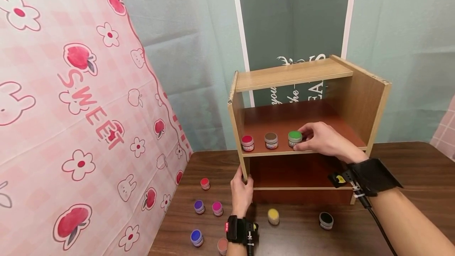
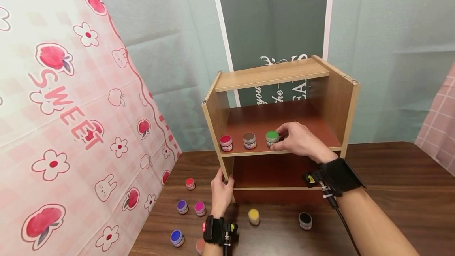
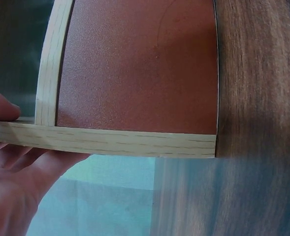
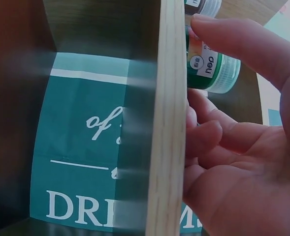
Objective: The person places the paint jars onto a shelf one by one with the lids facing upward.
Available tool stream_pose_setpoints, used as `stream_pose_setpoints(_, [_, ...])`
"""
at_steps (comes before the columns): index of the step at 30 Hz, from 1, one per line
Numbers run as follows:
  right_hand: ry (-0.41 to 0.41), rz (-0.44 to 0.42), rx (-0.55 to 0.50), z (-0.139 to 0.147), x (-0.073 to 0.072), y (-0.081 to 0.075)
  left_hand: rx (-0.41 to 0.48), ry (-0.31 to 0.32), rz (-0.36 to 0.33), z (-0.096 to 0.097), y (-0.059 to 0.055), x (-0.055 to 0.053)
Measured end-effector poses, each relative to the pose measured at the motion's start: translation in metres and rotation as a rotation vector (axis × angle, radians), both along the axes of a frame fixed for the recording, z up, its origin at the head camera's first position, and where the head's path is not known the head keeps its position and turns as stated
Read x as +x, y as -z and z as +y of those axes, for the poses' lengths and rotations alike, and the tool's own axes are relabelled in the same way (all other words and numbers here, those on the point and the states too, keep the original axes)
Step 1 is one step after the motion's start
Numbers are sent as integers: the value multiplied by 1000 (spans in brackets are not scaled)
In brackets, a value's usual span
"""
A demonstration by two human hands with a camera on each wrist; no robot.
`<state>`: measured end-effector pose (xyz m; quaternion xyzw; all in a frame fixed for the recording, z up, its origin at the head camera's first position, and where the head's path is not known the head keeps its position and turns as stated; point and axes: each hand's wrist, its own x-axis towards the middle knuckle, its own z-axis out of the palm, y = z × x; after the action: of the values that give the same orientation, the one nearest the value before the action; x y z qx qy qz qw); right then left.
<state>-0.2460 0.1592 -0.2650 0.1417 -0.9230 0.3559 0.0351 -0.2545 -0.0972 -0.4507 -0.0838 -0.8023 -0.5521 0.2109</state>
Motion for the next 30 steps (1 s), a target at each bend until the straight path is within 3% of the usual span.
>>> stream_pose_setpoints(9, [56, 66, 21, 13, 18, 3, -2, 5, 17, 0, 3, 0])
stream_pose_setpoints(17, [113, 165, 37, 25, 57, 14, -10, -7, 33, -1, 3, 0])
stream_pose_setpoints(23, [121, 139, 3, 34, 81, 48, 0, -2, 2, -1, 2, -1])
stream_pose_setpoints(30, [69, 69, -49, 49, 94, 115, 4, -4, -7, 1, 2, 0])
